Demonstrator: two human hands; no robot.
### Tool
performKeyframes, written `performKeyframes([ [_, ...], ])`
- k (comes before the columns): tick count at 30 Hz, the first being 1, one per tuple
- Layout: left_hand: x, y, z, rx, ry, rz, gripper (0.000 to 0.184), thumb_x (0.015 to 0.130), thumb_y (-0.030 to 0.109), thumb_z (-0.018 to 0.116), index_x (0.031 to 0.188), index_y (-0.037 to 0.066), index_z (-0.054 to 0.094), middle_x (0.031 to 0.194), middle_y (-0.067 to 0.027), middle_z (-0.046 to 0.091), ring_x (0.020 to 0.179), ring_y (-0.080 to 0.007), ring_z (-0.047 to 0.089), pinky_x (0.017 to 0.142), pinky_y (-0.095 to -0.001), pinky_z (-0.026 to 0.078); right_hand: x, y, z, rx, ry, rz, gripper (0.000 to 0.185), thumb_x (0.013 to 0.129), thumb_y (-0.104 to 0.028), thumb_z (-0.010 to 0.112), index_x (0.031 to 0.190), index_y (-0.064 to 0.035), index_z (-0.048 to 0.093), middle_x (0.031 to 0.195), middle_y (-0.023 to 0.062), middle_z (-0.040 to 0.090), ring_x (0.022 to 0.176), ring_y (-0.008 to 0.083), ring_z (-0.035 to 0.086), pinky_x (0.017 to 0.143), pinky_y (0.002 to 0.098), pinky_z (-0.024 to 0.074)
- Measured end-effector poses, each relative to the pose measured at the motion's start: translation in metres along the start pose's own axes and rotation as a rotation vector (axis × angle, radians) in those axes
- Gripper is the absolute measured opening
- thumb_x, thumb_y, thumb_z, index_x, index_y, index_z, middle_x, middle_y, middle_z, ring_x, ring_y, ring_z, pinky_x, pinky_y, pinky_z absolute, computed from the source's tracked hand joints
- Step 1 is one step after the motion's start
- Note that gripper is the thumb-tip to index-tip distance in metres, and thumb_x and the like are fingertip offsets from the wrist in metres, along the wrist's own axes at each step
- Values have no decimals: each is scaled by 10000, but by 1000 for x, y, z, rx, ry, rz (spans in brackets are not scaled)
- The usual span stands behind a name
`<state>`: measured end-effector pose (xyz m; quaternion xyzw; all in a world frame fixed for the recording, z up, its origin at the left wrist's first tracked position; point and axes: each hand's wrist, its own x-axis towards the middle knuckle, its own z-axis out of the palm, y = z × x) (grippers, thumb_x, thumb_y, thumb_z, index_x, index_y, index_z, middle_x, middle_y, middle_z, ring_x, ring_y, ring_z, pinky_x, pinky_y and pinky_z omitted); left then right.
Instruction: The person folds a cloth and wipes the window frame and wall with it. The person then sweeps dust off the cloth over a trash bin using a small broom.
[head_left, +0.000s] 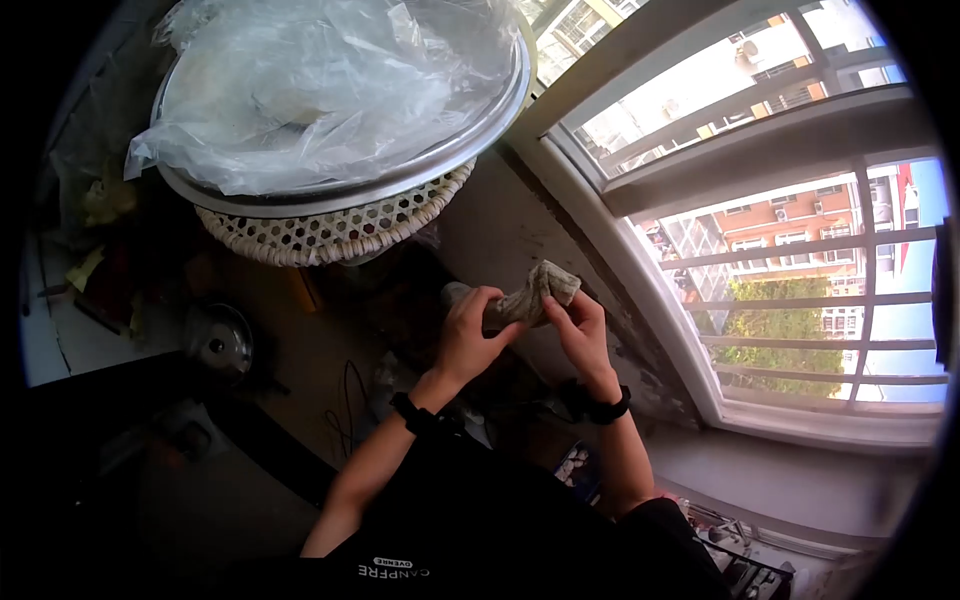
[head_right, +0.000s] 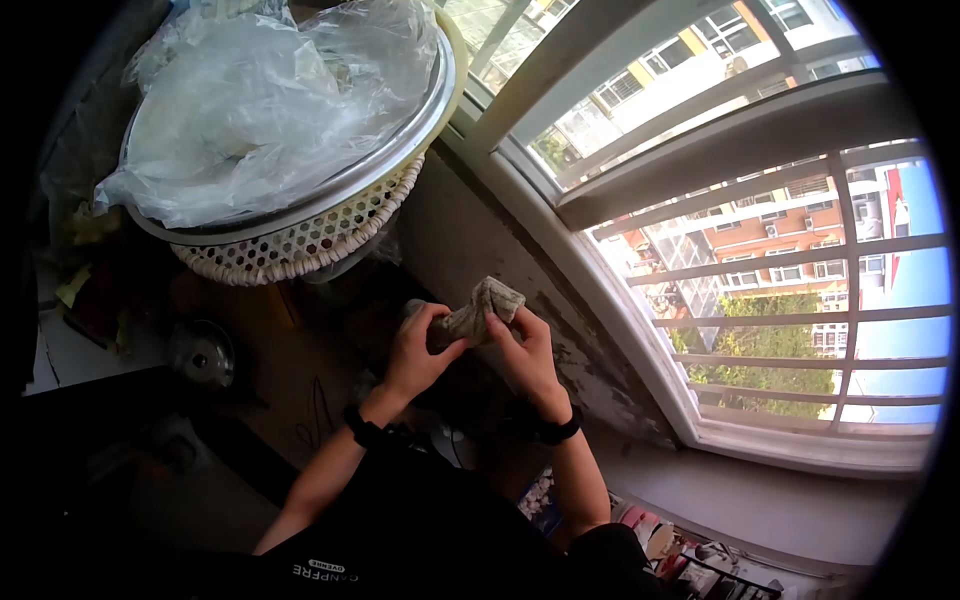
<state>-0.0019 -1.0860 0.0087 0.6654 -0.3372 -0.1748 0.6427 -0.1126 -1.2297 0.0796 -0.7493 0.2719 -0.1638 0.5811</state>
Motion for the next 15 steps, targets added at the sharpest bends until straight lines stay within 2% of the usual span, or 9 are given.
performKeyframes([
  [4,-33,-2,-18,-13,-172,-75,303,806,86,786,1032,34,591,1012,-142,663,947,-347,652,803,-394,513,-61,14,7,127,66,85,301,957,-53,649,1240,47,637,1146,51,697,1050,117,628,958,276,483],
  [6,-45,-1,-19,-51,-172,-25,277,832,78,764,1037,31,584,975,-135,654,923,-317,651,792,-377,509,-88,12,8,194,141,136,291,945,-36,653,1224,45,649,1131,56,708,1044,120,634,952,279,485],
  [7,-51,0,-19,-75,-173,-2,265,845,74,753,1040,29,580,957,-132,649,912,-303,651,786,-369,507,-100,12,9,126,164,122,282,938,-28,653,1210,45,656,1115,59,715,1037,120,638,945,278,486],
  [10,-68,-2,-24,-120,-332,-284,212,889,74,724,1032,27,575,925,-91,642,887,-188,639,784,-320,495,-139,14,5,-25,240,100,262,917,-12,656,1171,46,673,1072,65,733,1010,118,648,921,274,490],
  [11,-70,3,-25,-230,-398,-296,170,968,68,647,1121,49,576,979,-15,634,882,-77,574,788,-245,469,-152,15,3,-35,273,98,257,911,-11,657,1160,48,677,1059,66,738,997,117,649,910,273,491],
  [14,-78,7,-12,-453,-477,-386,213,1012,82,588,1221,58,557,997,-15,636,897,-92,576,814,-236,459,-196,14,-1,-13,365,172,259,899,-14,671,1151,43,682,1028,49,736,945,100,640,861,259,494],
  [15,-78,16,-9,-533,-560,-476,284,1038,97,550,1316,57,513,1053,-31,641,967,-104,589,875,-235,456,-211,15,-1,38,407,189,259,899,-15,674,1151,44,682,1021,42,733,936,95,635,852,254,493],
])
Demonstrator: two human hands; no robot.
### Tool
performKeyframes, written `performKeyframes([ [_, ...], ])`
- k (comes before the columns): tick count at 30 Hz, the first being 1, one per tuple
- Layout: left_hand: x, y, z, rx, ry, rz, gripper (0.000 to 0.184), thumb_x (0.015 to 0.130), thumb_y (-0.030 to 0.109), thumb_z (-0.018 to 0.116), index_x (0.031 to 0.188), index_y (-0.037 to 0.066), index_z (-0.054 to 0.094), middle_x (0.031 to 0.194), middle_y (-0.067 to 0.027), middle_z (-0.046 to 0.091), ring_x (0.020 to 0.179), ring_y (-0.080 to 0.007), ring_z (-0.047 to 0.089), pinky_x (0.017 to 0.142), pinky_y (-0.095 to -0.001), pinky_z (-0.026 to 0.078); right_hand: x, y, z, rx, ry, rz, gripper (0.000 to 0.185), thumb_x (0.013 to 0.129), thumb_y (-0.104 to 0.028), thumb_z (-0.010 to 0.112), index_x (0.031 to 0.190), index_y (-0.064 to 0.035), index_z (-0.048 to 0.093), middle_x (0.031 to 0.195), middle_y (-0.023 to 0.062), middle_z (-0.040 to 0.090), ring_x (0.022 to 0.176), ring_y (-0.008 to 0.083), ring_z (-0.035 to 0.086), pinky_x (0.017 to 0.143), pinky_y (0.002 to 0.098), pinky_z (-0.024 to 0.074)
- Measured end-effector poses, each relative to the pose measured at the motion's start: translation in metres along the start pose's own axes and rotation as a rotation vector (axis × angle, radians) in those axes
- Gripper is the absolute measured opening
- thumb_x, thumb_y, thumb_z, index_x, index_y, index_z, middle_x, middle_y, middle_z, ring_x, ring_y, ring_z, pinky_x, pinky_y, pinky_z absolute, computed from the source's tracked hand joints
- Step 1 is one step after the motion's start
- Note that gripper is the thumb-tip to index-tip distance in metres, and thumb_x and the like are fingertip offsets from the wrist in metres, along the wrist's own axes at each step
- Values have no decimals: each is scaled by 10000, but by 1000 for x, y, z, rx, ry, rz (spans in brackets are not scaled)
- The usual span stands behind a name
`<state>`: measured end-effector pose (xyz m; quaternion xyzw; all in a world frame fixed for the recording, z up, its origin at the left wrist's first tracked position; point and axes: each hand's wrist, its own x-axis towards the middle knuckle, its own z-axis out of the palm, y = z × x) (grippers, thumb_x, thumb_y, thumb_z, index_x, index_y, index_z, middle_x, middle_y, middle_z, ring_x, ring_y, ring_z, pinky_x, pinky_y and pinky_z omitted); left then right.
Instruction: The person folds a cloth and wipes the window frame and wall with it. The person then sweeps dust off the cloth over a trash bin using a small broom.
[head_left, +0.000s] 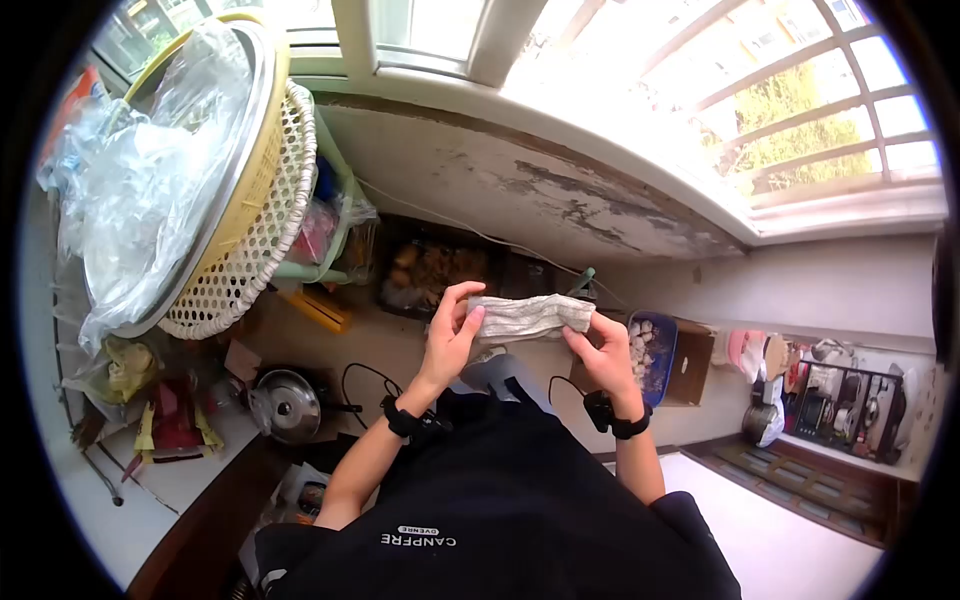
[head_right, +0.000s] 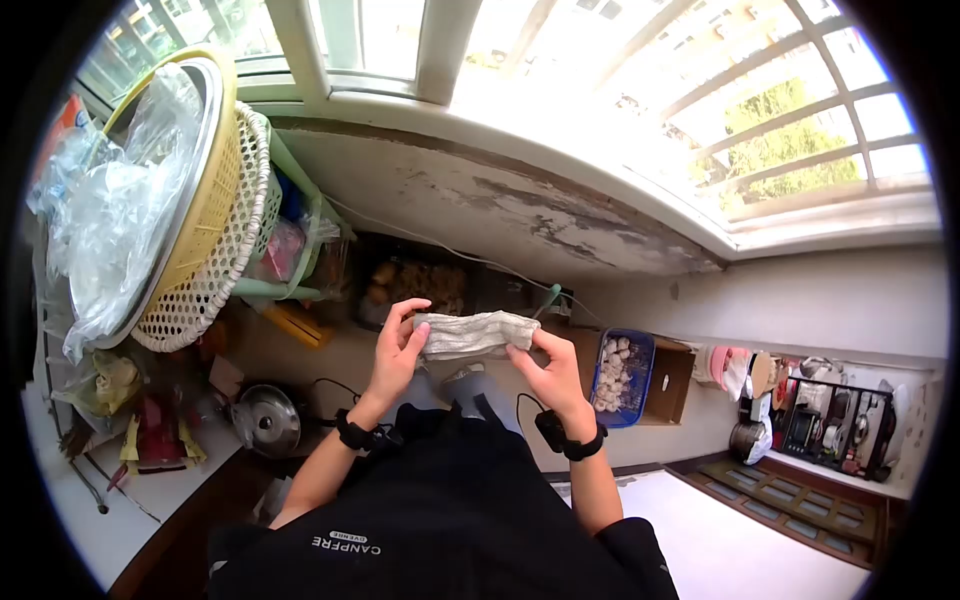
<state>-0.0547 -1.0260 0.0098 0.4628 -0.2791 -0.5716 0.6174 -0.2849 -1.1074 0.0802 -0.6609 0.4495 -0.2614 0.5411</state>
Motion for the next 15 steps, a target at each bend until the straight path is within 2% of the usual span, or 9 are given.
performKeyframes([
  [3,6,-4,18,-78,-206,-181,321,1031,109,561,1342,60,501,1124,-49,642,1061,-107,583,938,-256,454,-33,2,-7,182,119,45,282,914,-19,667,1189,45,666,1030,28,712,919,85,621,829,244,490],
  [4,6,-4,27,-25,-297,-139,363,1010,125,597,1355,67,497,1203,-62,627,1126,-114,565,988,-289,450,-42,4,-11,240,156,59,291,919,-20,663,1202,48,658,1043,31,709,925,88,620,834,247,491],
  [5,-1,-1,37,-46,-348,-167,459,937,133,694,1356,88,512,1223,-77,597,1139,-162,570,1015,-323,445,-51,7,-16,301,190,70,300,924,-20,658,1215,51,650,1055,33,705,932,91,620,839,250,491],
  [7,-22,17,68,652,-382,169,597,840,131,781,1370,101,508,1230,-112,558,1145,-225,576,1036,-347,438,-78,18,-29,386,198,77,309,933,-15,648,1234,53,636,1080,46,699,968,93,617,861,252,488],
  [8,-28,14,74,675,-419,189,630,793,135,813,1357,102,532,1207,-131,541,1140,-274,578,1018,-362,454,-86,22,-29,402,201,57,303,935,-19,649,1229,54,637,1077,45,699,968,90,617,860,249,488],
  [11,-45,-8,83,818,-460,219,563,810,143,804,1320,87,571,1219,-127,547,1136,-289,581,973,-372,483,-109,44,-34,441,211,59,250,945,-40,654,1179,47,652,1050,33,701,941,77,620,834,239,492],
  [12,-53,-9,88,825,-442,167,453,829,128,784,1256,84,639,1246,-123,555,1120,-299,591,926,-377,506,-116,56,-36,457,201,78,241,946,-44,655,1170,47,653,1045,31,701,938,75,622,830,238,492],
  [13,-61,-16,90,835,-467,118,423,837,120,773,1241,89,654,1254,-122,557,1108,-296,600,917,-375,510,-125,66,-36,475,196,101,232,948,-48,656,1160,46,654,1040,29,702,935,74,623,827,238,493],
  [15,-79,-28,87,856,-514,6,367,852,103,752,1212,99,684,1271,-122,563,1084,-291,618,898,-371,517,-139,89,-31,505,197,150,132,941,-69,663,1022,32,692,907,3,688,809,61,584,728,239,475],
])
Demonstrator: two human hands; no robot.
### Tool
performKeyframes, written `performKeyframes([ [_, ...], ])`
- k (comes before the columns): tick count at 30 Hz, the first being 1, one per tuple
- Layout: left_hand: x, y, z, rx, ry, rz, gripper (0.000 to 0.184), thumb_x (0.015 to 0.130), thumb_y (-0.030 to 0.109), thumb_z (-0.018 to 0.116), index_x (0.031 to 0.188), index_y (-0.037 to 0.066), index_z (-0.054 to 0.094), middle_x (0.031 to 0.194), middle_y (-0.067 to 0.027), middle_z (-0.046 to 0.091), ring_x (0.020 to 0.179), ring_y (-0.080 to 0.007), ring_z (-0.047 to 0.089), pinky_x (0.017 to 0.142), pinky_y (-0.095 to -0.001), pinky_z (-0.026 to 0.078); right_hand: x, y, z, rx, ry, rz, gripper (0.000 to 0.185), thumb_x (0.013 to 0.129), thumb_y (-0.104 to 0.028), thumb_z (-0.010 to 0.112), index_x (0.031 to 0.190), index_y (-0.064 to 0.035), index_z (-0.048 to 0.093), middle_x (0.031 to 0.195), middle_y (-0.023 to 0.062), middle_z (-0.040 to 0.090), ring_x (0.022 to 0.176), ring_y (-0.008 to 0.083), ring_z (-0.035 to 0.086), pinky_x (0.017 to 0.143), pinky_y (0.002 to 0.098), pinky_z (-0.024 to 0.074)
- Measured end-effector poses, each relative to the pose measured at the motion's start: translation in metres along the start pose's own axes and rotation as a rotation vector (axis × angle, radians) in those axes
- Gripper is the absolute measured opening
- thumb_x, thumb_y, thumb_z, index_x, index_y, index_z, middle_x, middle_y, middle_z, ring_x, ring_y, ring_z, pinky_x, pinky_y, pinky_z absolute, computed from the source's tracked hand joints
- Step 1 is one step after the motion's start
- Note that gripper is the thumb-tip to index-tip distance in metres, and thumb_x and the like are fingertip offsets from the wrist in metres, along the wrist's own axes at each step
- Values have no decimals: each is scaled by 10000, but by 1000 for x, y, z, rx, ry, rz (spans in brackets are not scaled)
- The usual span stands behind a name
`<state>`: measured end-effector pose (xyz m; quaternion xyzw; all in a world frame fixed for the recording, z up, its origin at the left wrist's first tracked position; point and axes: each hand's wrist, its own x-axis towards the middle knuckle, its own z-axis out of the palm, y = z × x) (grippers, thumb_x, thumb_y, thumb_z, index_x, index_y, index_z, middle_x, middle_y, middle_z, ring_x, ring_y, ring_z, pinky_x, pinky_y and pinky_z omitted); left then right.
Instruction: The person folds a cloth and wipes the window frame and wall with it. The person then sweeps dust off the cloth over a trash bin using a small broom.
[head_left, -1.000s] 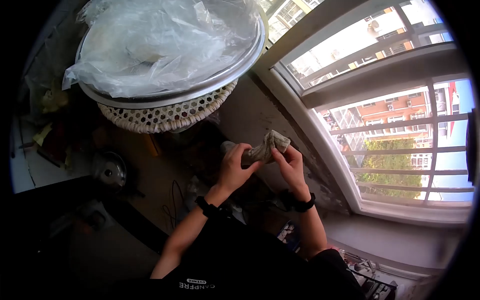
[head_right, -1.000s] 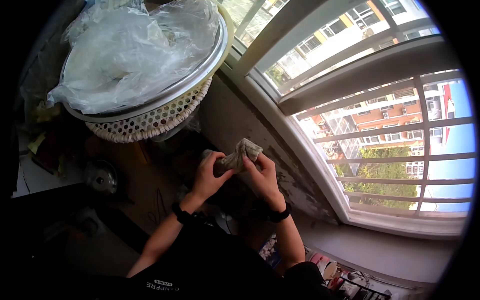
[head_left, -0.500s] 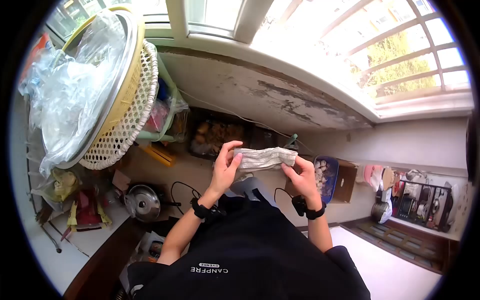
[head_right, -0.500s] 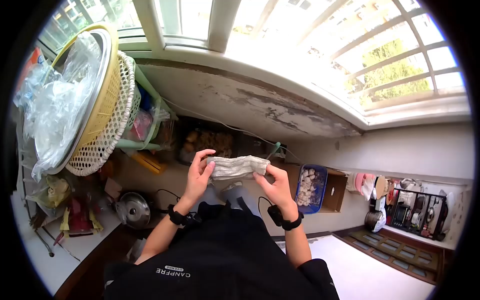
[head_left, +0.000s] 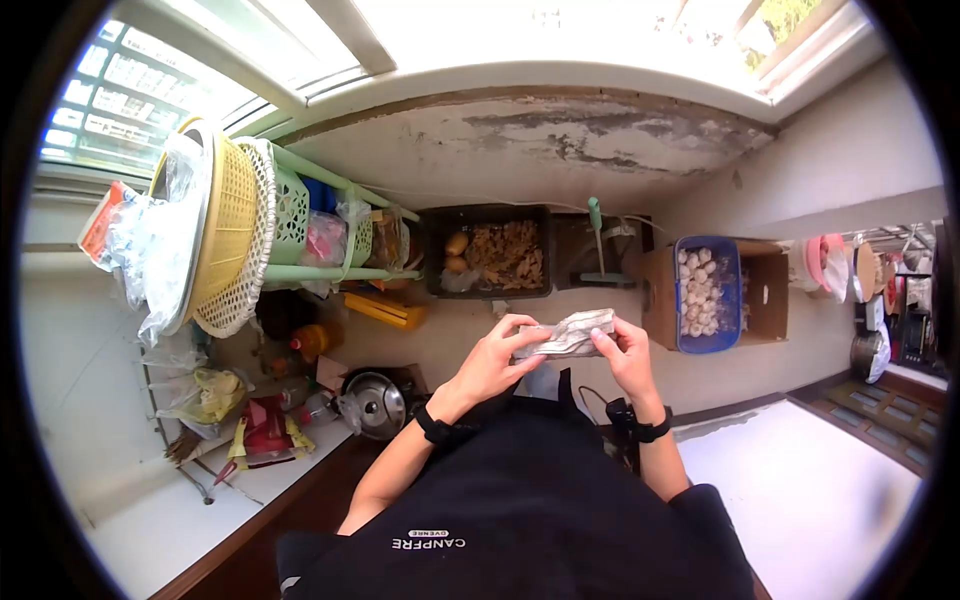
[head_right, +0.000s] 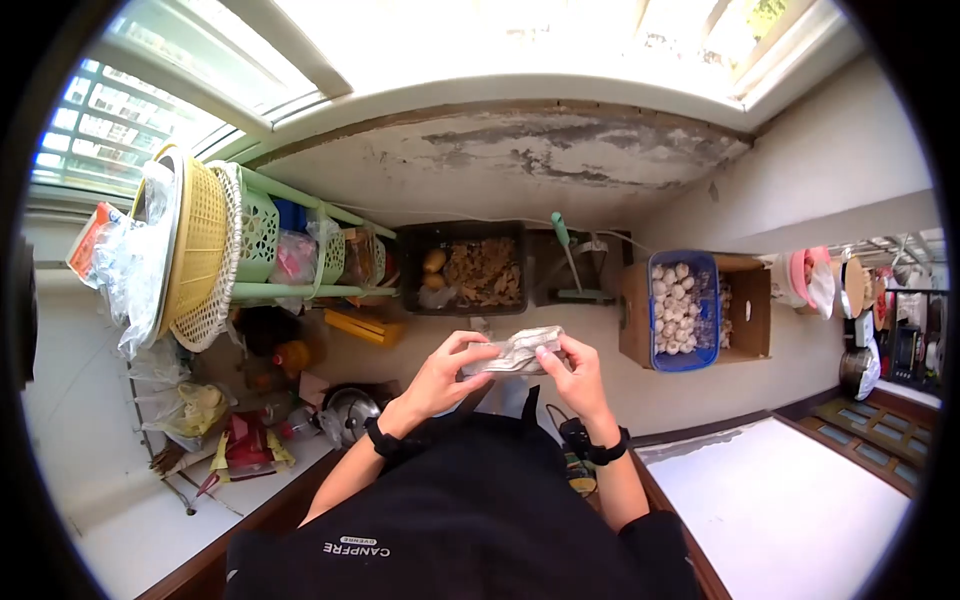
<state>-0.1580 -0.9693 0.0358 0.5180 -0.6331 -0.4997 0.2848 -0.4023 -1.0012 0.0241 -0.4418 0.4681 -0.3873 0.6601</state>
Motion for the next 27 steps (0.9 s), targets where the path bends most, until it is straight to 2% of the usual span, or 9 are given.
performKeyframes([
  [2,-20,3,13,117,-38,-37,312,868,93,729,1178,116,713,1235,-123,592,1052,-298,640,869,-377,530,-14,6,-4,-156,-26,-56,98,918,-67,670,908,29,685,802,9,659,744,80,566,689,248,463],
  [4,-31,7,18,192,-86,-97,314,871,98,727,1183,123,711,1207,-127,604,1054,-310,643,859,-385,536,-28,20,-13,-271,-64,-70,106,868,-60,690,854,41,657,878,60,652,818,147,596,758,276,469],
  [8,-53,36,15,645,67,297,209,834,37,711,1042,50,697,1205,-114,615,1062,-292,647,922,-382,509,-53,28,-10,-276,-117,-150,107,832,-51,702,857,48,668,1143,104,629,1060,222,604,932,315,457],
  [10,-65,44,18,588,75,272,168,823,39,716,986,46,677,1085,-102,643,1011,-297,646,935,-390,494,-61,30,-6,-271,-119,-207,94,836,-45,695,867,44,686,1177,102,620,1108,231,603,963,321,455],
  [17,-85,20,11,472,96,172,109,860,80,706,951,51,655,909,-92,642,886,-304,623,821,-393,510,-62,15,12,-317,-182,-137,96,880,-54,670,850,34,697,931,87,695,950,195,653,905,314,485],
  [20,-96,17,-11,391,119,79,103,871,76,696,959,45,653,884,-90,626,846,-285,615,762,-386,506,-60,18,26,-277,-183,-75,99,892,-55,668,857,27,711,943,94,707,890,176,636,872,307,486],
  [24,-111,-1,-44,238,208,50,106,879,60,689,969,26,644,855,-90,603,814,-260,609,704,-369,490,-58,14,65,-199,-166,-113,120,889,-36,669,983,14,725,997,76,711,878,137,611,844,280,478],
  [26,-120,-7,-67,184,245,62,113,893,48,676,993,8,640,888,-107,616,849,-277,631,745,-359,503,-48,-2,100,-149,-135,-98,200,887,-19,663,1077,12,717,1037,68,702,897,120,605,843,263,471],
  [27,-126,-13,-78,182,281,97,114,896,47,673,998,6,641,899,-113,621,861,-283,636,759,-358,506,-44,1,114,-103,-152,-109,340,891,-3,649,1231,12,653,1144,61,675,943,103,593,864,253,466],
])
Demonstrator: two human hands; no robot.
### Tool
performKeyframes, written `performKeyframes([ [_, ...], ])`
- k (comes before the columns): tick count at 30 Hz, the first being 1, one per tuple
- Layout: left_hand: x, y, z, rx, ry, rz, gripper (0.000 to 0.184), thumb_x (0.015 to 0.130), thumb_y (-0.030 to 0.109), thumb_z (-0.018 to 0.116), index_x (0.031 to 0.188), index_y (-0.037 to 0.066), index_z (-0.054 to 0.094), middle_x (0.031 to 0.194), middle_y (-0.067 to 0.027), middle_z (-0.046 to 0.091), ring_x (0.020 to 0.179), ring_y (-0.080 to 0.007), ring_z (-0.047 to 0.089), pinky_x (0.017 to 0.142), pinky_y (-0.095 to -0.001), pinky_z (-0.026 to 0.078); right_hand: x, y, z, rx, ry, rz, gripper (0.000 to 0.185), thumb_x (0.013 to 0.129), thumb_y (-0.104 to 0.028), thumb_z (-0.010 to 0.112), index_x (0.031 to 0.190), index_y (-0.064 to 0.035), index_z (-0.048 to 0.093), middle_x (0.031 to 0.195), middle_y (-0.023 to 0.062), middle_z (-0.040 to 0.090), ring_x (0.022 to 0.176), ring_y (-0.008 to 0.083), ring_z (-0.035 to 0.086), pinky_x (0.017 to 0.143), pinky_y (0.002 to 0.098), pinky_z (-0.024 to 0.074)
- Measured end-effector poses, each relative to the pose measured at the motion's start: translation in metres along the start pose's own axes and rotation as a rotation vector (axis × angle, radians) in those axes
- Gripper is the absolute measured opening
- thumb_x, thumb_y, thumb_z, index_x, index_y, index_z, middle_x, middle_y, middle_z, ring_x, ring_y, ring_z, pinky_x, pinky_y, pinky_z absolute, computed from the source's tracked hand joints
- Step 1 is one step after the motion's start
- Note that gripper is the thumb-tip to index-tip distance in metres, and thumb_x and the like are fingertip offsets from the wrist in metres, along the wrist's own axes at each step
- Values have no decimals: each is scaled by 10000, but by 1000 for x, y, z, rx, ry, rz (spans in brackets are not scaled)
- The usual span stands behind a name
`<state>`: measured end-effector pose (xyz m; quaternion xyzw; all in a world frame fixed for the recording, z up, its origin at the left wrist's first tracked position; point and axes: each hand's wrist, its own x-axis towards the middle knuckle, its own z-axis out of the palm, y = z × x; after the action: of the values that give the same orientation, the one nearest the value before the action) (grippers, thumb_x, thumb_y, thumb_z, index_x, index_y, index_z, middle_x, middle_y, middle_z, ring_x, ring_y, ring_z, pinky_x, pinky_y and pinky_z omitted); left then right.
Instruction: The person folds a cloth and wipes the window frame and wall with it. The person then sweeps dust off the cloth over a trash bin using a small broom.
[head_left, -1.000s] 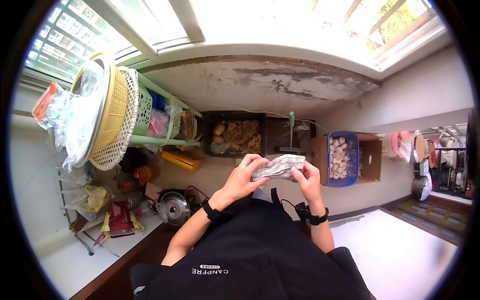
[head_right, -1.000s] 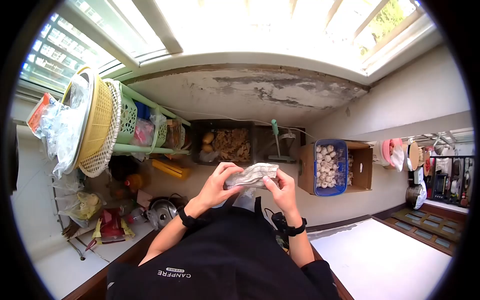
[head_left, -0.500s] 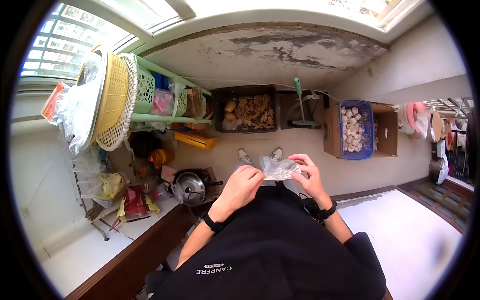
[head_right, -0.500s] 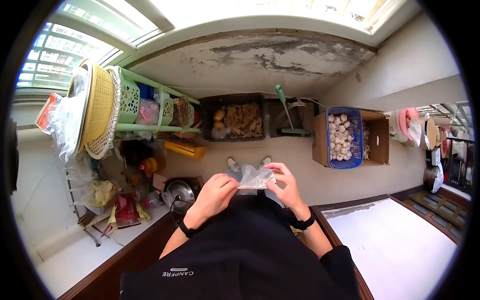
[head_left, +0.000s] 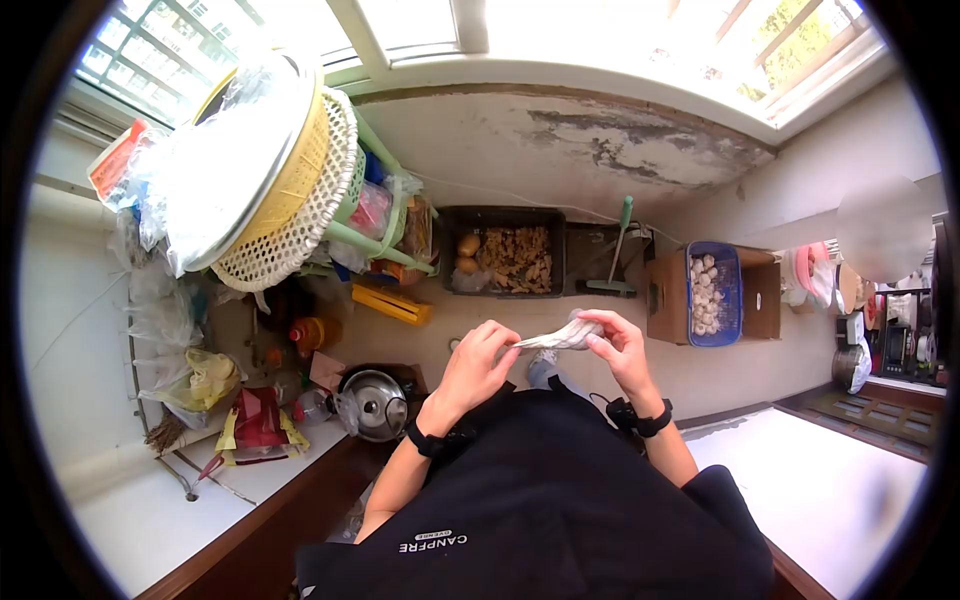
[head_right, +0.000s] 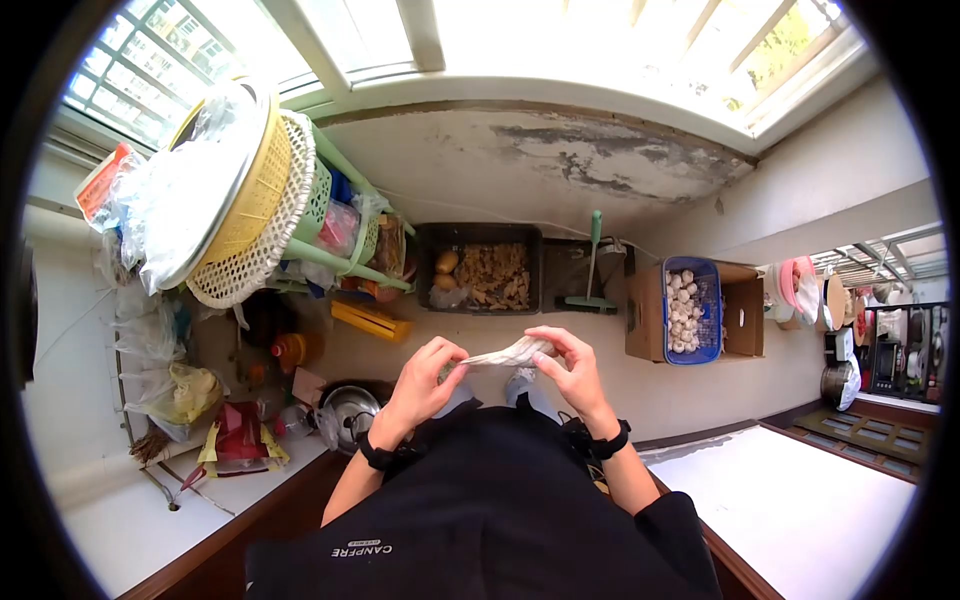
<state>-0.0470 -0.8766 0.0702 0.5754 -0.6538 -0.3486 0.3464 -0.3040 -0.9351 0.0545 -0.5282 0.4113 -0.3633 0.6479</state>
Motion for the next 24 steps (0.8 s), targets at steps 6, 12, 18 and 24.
performKeyframes([
  [6,-42,-44,-68,-126,139,-63,114,909,75,671,1006,18,661,920,-117,634,872,-294,643,767,-369,511,37,6,103,84,-95,65,489,891,17,651,1369,-8,552,1123,23,639,1009,86,582,907,246,465],
  [12,-80,-90,-104,-228,209,-172,136,903,121,713,972,12,673,836,-110,614,755,-252,613,698,-332,484,58,6,169,-158,-38,-42,322,794,1,610,1101,-28,701,896,-11,662,780,63,576,740,247,501],
  [18,-79,-102,-119,-68,-65,-205,132,855,156,741,904,44,689,794,-117,613,746,-312,608,673,-381,474,52,4,175,-313,-75,-14,117,796,-56,631,886,-13,691,797,35,671,767,119,616,739,286,505],
  [24,-37,-121,-103,263,114,-212,102,787,130,734,852,69,684,760,-118,628,746,-349,607,696,-448,476,50,10,152,-641,12,-218,82,789,-64,672,868,-47,690,694,58,595,618,143,567,587,320,446],
])
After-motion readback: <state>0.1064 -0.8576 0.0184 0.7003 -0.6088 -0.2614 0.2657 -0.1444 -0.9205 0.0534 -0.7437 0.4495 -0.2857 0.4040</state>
